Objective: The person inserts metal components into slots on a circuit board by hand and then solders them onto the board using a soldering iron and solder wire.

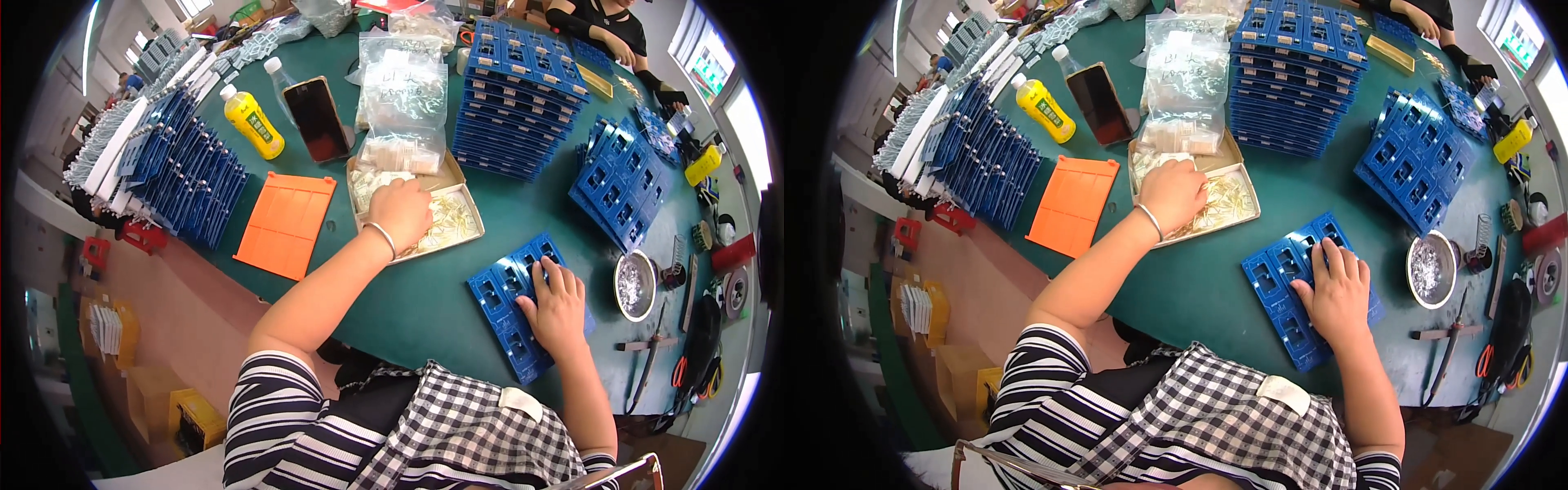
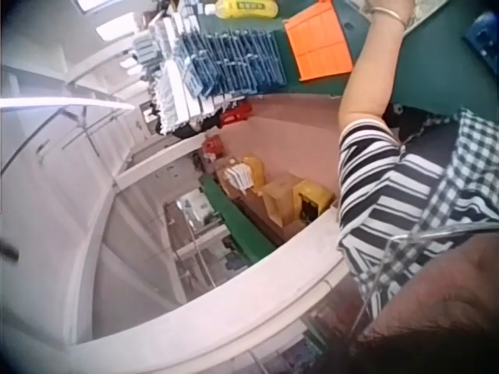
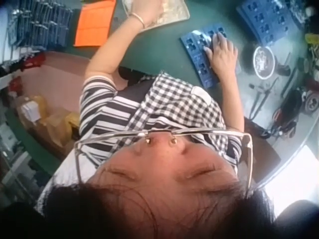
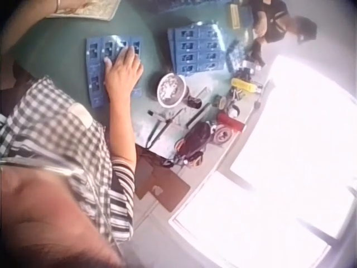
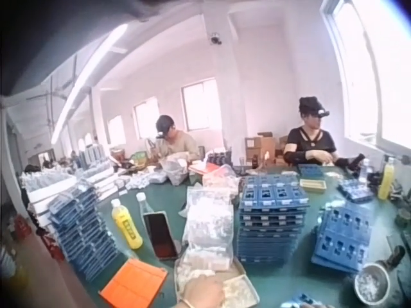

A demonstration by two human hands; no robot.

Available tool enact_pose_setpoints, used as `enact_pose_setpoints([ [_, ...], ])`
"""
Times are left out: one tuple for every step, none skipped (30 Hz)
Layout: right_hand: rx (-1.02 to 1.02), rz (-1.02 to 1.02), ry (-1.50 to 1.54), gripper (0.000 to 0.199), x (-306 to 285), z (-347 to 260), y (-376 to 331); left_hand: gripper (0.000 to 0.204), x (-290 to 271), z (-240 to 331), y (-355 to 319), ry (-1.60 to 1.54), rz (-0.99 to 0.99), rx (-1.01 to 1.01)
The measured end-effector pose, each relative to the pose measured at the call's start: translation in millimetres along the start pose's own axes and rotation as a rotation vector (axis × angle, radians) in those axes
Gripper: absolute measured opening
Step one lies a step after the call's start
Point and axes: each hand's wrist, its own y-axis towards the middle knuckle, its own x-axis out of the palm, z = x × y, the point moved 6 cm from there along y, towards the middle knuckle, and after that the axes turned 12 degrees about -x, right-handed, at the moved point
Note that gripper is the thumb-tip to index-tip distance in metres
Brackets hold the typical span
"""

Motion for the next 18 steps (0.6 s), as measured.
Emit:
enact_pose_setpoints([
  [0.007, -0.021, 0.011, 0.059, -2, -1, -1, 0.013, 1, 2, -1, 0.053, -0.054, -0.026],
  [0.003, -0.027, 0.020, 0.059, -1, -1, 4, 0.012, 0, -1, 2, 0.113, -0.092, -0.062],
  [0.004, -0.031, 0.041, 0.058, 2, -1, -1, 0.011, 4, 1, 0, 0.144, -0.098, -0.029],
  [-0.013, -0.004, 0.041, 0.059, 4, -1, -2, 0.010, 12, -1, -1, 0.142, -0.047, -0.016],
  [-0.024, 0.000, 0.031, 0.061, 5, 0, -4, 0.009, 18, 0, -1, 0.102, -0.005, 0.005],
  [-0.023, 0.003, 0.024, 0.062, 6, 3, -9, 0.009, 17, 10, 0, 0.095, 0.006, 0.047],
  [-0.030, 0.014, 0.022, 0.063, 5, 2, -10, 0.009, 18, 13, -1, 0.036, 0.026, 0.083],
  [-0.052, 0.035, 0.020, 0.063, 1, -1, -9, 0.009, 17, 14, -4, 0.032, 0.054, 0.099],
  [-0.045, 0.027, 0.028, 0.062, 0, -2, -8, 0.009, 19, 11, -4, 0.045, 0.046, 0.097],
  [-0.031, 0.011, 0.038, 0.062, 0, -2, -8, 0.009, 16, 11, -4, 0.053, 0.030, 0.100],
  [-0.043, 0.018, 0.036, 0.062, 1, -2, -8, 0.009, 12, 10, -4, 0.057, 0.041, 0.093],
  [-0.050, 0.025, 0.032, 0.062, 1, -2, -8, 0.009, 11, 9, -5, 0.032, 0.009, 0.097],
  [-0.057, 0.026, 0.031, 0.062, 1, -2, -7, 0.010, 9, 8, -5, 0.006, -0.022, 0.103],
  [-0.062, 0.025, 0.031, 0.062, 1, -2, -7, 0.010, 8, 6, -5, 0.007, -0.012, 0.100],
  [-0.065, 0.022, 0.046, 0.062, 2, -1, -7, 0.010, 11, 1, -4, -0.028, -0.075, 0.064],
  [-0.066, 0.028, 0.041, 0.062, 1, 1, -6, 0.010, 14, -3, -3, -0.062, -0.139, 0.031],
  [-0.066, 0.014, 0.052, 0.062, 1, 2, -6, 0.011, 15, -4, -3, -0.065, -0.173, 0.023],
  [-0.066, -0.001, 0.064, 0.062, 1, 3, -6, 0.011, 15, -4, -4, -0.064, -0.167, 0.024],
])
